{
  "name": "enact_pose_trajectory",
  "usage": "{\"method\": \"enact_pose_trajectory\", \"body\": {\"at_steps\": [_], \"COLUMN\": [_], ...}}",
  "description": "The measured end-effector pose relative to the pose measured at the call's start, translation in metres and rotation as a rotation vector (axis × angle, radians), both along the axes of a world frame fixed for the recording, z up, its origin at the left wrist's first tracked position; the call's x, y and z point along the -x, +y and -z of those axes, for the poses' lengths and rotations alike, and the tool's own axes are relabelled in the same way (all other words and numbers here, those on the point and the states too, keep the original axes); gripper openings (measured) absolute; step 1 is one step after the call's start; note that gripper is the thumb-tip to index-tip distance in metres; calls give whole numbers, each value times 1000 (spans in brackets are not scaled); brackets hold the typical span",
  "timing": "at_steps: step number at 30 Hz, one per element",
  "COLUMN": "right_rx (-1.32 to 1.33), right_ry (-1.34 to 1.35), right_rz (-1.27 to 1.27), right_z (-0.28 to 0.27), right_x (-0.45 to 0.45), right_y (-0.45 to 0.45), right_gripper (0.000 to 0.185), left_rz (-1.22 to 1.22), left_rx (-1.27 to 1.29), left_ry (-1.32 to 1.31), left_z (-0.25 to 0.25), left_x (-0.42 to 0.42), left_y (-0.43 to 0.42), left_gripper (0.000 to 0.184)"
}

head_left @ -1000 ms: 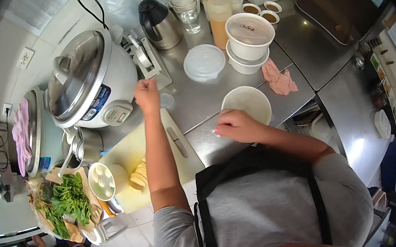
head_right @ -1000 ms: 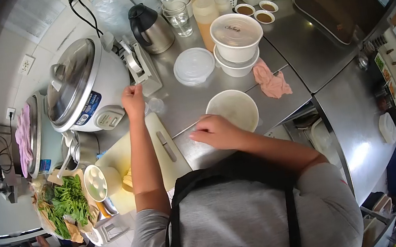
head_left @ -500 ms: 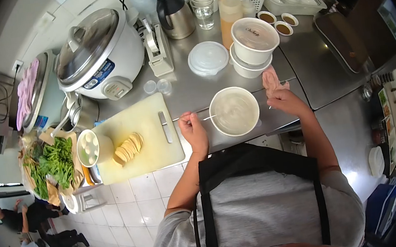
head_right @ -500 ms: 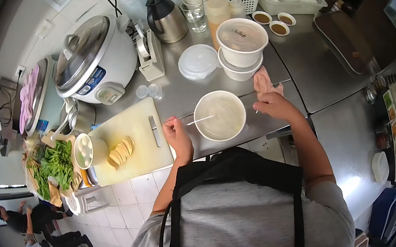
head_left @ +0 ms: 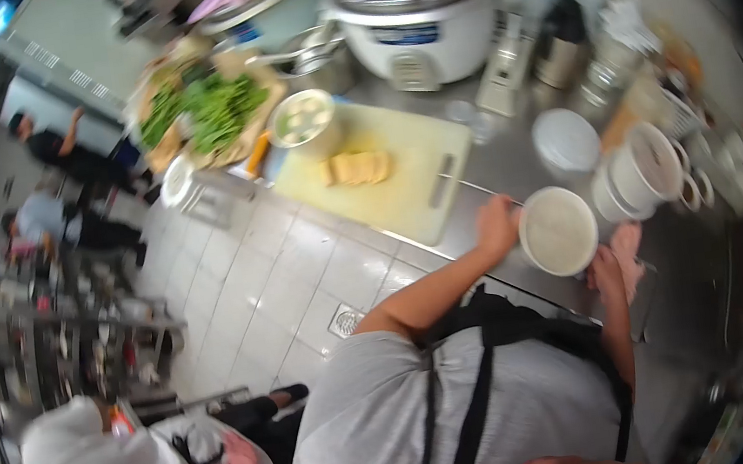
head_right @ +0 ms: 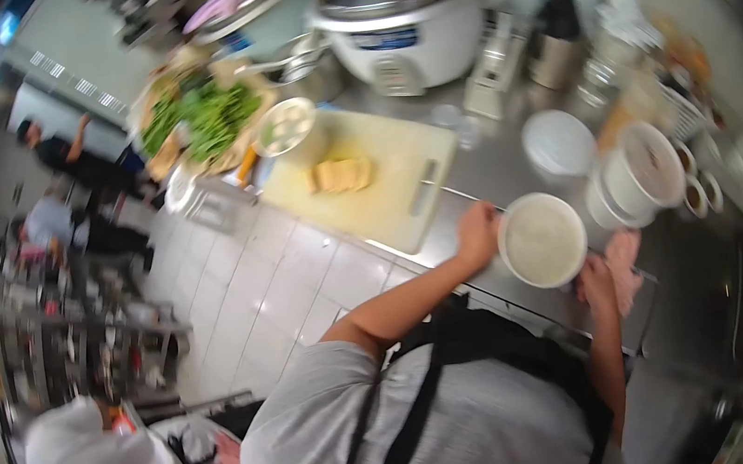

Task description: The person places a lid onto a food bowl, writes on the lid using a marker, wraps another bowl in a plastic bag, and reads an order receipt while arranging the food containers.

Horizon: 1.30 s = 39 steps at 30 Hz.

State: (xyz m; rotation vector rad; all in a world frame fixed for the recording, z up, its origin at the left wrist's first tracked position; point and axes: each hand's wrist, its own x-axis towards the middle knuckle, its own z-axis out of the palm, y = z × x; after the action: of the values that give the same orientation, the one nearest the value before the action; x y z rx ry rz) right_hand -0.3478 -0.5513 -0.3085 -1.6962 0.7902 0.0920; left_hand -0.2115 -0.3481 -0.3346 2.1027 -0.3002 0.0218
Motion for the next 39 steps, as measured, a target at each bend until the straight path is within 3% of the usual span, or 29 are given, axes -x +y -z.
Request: {"method": "enact_pose_trajectory", "body": {"at_steps": [2, 4, 7, 10, 12, 14, 18, 20, 23, 26, 29, 32, 34, 39], "right_rx": [32, 163, 475, 133, -88, -326, -396, -335, -204, 773, 1103, 1154, 1163, 1175], "right_ry": [-56, 51, -374, -564, -545, -746, -658, -547, -444, -323, -112, 18, 21, 44], "right_rz": [54, 10, 121, 165, 75, 222, 147, 153, 60, 6, -233, -447, -438, -455], "right_z": [18, 23, 46, 9, -12, 21, -6, -20, -38, -48, -98, -82, -86, -83], "right_x": [1, 6, 21, 25, 8, 1, -14, -17, -30, -46, -66, -82, -85, -86], "right_y": [-4, -12, -14, 23, 48, 62, 78, 81, 73, 77, 110, 129, 134, 131], "right_gripper": [23, 26, 37, 45, 46, 46, 47, 47, 54, 64, 72, 72, 73, 74], "left_rz": [11, -12, 82, 342, 549, 692, 700, 665, 634, 607, 596, 537, 458, 235], "left_rx": [-91, 45, 355, 523, 583, 625, 545, 477, 479, 364, 430, 494, 280, -35], "left_ry": [-93, -55, 129, 357, 426, 427, 452, 358, 677, 591, 298, 75, -167, -214], "left_z": [-6, -8, -17, -34, -24, -1, -27, -28, -48, -54, -66, -86, -102, -132], "left_x": [3, 3, 0, 9, 17, 15, -5, -18, -46, -87, -138, -193, -230, -297], "left_y": [1, 6, 16, 30, 22, 11, 32, 35, 47, 42, 10, -30, -55, -110], "left_gripper": [33, 32, 36, 50, 60, 68, 75, 74, 68, 60, 53, 49, 51, 51]}}
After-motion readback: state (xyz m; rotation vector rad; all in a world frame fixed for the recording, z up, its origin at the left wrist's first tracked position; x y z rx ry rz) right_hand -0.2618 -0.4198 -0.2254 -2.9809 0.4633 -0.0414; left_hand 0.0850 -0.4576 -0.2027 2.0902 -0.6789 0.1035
